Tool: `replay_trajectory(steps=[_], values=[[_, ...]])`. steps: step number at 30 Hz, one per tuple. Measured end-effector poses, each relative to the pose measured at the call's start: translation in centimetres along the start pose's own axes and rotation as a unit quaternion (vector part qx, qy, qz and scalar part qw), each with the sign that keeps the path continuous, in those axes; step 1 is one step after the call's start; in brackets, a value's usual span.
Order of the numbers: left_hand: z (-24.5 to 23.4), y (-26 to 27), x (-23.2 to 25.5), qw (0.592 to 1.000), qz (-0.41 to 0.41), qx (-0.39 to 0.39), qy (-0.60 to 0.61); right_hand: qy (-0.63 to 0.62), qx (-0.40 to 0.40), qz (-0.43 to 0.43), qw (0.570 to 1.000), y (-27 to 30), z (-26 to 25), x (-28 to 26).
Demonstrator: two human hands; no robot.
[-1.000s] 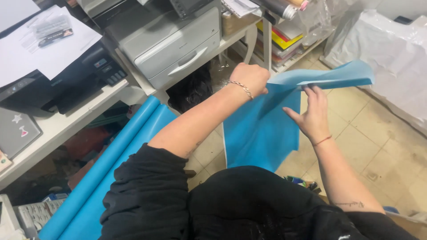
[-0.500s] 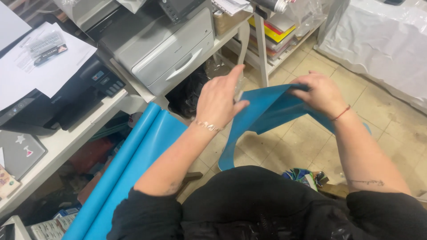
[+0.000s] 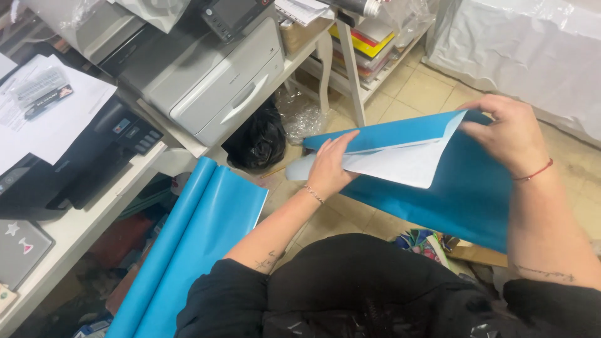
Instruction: The recorder rolls a large sheet of blue decorative paper or vinyl and secures it.
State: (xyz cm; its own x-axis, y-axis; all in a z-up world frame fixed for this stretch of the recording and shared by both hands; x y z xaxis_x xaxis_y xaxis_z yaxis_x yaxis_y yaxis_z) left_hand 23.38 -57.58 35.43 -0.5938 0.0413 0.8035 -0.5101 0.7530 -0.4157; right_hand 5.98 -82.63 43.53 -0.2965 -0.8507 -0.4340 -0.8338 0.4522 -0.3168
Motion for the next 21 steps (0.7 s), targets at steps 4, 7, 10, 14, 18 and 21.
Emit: replay_trajectory(steps=[4, 7, 10, 14, 18, 21], values=[[3.4, -1.2, -2.1, 0.997, 0.022, -0.032, -0.060, 0.035, 0.020, -0.018, 0.999, 1.8, -0.4, 2.2], [4.1, -2.3, -2.2, 0.999, 0.028, -0.012, -0.045, 0.052, 0.010, 0.000, 0.999, 3.1, -1.2, 3.0], [4.2, -3.4, -1.9, 0.998, 0.054, 0.010, -0.035, 0.036, 0.004, 0.006, 0.999, 4.2, -2.0, 3.7], [4.8, -4.4, -0.8, 0.997, 0.048, 0.001, -0.054, 0.022, 0.009, 0.007, 1.000, 5.5, -2.6, 4.9], [5.2, -5.0, 0.6, 0.998, 0.025, -0.053, -0.010, 0.013, 0.012, 0.021, 1.000, 6.3, -3.0, 6.1], [4.7, -4.9, 2.6, 0.985, 0.153, -0.073, -0.029, -0.009, 0.015, 0.027, 0.999, 6.6, -3.3, 6.8]])
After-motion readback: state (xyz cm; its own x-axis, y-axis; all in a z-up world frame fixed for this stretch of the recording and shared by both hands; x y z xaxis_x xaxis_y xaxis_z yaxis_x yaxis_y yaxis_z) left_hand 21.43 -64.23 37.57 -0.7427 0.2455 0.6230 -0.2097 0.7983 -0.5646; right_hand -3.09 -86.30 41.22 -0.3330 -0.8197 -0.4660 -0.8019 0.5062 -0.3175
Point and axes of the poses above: each hand's wrist, its own y-axis away from the middle knuckle, its own z-axis out of the palm, x = y × z, the point moved 6 cm from there along -y, towards the middle knuckle, and after that the axes turned 10 degrees about y, right-handed, at the moved point
